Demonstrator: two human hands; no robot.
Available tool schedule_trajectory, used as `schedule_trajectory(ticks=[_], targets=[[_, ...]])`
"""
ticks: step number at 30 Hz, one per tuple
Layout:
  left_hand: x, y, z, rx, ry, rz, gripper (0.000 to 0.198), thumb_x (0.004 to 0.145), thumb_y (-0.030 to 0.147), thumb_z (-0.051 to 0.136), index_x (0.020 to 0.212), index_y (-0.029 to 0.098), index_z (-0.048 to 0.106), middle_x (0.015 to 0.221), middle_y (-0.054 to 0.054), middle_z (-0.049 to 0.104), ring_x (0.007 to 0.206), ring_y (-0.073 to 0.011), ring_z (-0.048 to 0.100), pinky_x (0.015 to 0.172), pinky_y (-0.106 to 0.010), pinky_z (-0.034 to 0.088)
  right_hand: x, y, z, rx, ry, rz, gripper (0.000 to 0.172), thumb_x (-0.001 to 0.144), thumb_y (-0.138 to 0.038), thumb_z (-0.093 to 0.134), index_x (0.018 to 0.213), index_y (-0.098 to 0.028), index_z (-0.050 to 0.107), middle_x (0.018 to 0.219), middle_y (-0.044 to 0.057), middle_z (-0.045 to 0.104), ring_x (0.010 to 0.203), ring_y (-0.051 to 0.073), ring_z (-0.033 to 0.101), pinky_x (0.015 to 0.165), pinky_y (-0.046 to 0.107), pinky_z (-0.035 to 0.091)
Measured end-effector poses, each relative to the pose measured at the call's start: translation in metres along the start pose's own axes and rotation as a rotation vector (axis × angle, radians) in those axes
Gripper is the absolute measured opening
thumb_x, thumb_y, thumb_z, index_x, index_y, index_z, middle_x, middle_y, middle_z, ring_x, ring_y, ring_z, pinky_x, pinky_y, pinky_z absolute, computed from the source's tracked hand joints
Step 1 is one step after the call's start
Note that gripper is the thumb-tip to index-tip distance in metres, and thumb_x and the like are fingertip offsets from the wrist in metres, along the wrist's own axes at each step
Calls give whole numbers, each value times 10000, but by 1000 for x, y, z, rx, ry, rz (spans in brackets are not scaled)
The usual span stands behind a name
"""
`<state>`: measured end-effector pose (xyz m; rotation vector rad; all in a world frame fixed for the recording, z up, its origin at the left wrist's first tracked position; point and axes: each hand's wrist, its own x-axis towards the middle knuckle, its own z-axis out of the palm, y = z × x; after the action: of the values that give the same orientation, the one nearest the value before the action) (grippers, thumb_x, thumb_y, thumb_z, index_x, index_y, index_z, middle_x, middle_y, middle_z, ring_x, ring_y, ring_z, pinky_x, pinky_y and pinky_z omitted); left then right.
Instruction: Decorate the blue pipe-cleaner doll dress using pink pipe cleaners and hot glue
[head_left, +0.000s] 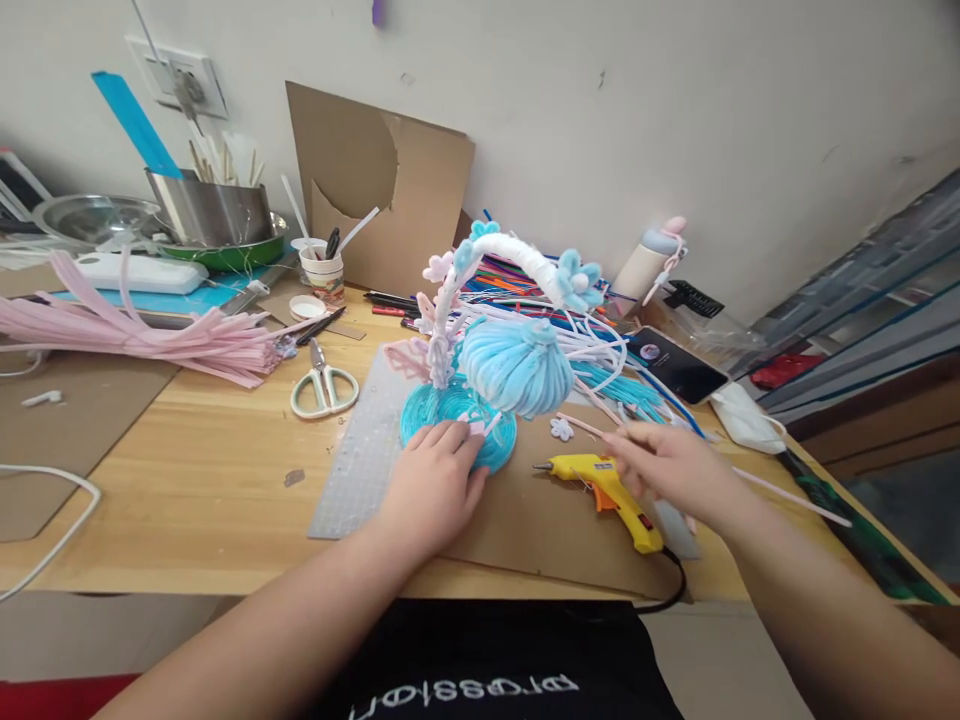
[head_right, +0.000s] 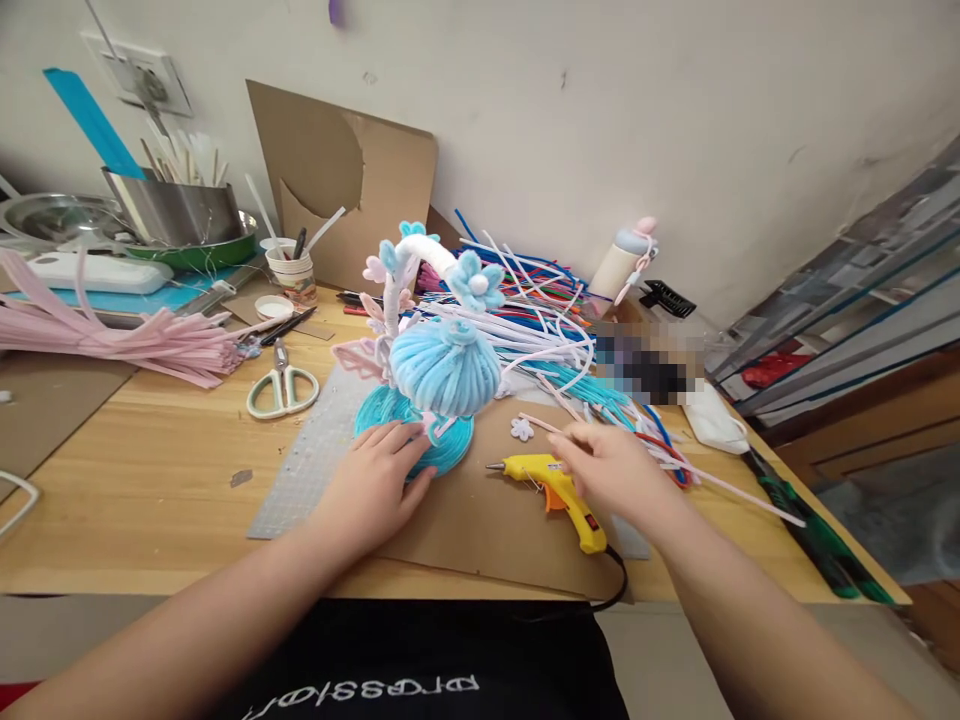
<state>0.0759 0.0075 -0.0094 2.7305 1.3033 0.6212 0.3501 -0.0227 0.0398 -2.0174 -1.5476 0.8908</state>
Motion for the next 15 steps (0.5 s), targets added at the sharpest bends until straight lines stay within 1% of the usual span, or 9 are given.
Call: schedule_trajectory(ticks=[1,3,4,5,6,8,11,13,15], targets=[[0,0,0,-2,0,2,276,880,286,483,1118,176,570,1173,-80,599,1092,-254,523,947,-428,424,6,-8,-1,232,-64,2,277,808,-454,581,705,-197,565,588,-8,569,437,108,497,399,225,358],[0,-1,0,-5,-2,4,272,883,285,479,1117,182,573,1174,-78,597,1095,-254,523,946,-428,426,24,-22,-1,695,-181,63,159,839,-349,578,916,-212,557,685,-23,590,425,72,475,360,180,352],[0,-1,0,-7,-2,3,272,884,286,478,1117,184,573,1174,-77,596,1097,-254,523,944,-428,427,36,-26,-1,887,-242,131,99,865,-275,546,934,-204,542,680,-30,576,427,53,464,366,150,362],[0,-1,-1,-11,-2,3,272,884,286,476,1118,185,573,1172,-76,596,1097,-253,523,942,-426,428,50,-29,0,1025,-319,233,24,880,-197,503,886,-188,524,659,-31,560,428,39,458,376,124,372],[0,-1,-1,-14,-3,3,271,884,284,476,1117,185,573,1169,-74,597,1094,-252,525,939,-425,430,65,-30,2,1048,-354,271,88,902,-162,447,833,-174,501,629,-30,537,429,33,455,383,107,381],[0,0,-1,-22,-3,2,268,883,283,477,1112,186,575,1166,-71,597,1089,-249,528,938,-422,431,94,-28,8,1052,-386,299,180,923,-136,384,766,-176,463,547,-53,462,391,30,410,368,91,371],[0,0,-1,-30,1,-1,262,882,288,481,1101,187,582,1166,-69,596,1086,-246,529,942,-420,429,128,-22,19,1013,-418,321,242,936,-140,347,710,-182,425,481,-74,401,337,27,342,322,83,320],[0,-1,-1,-32,2,-3,258,882,294,481,1094,188,585,1158,-70,598,1086,-247,528,939,-421,429,141,-21,24,980,-424,310,247,932,-171,372,690,-185,418,458,-78,396,323,34,323,296,91,284],[0,-1,-1,-31,-2,-3,258,883,293,478,1095,189,583,1150,-71,600,1087,-249,527,934,-422,431,144,-22,25,955,-413,257,223,912,-184,416,690,-185,436,444,-79,403,321,43,331,288,104,277]])
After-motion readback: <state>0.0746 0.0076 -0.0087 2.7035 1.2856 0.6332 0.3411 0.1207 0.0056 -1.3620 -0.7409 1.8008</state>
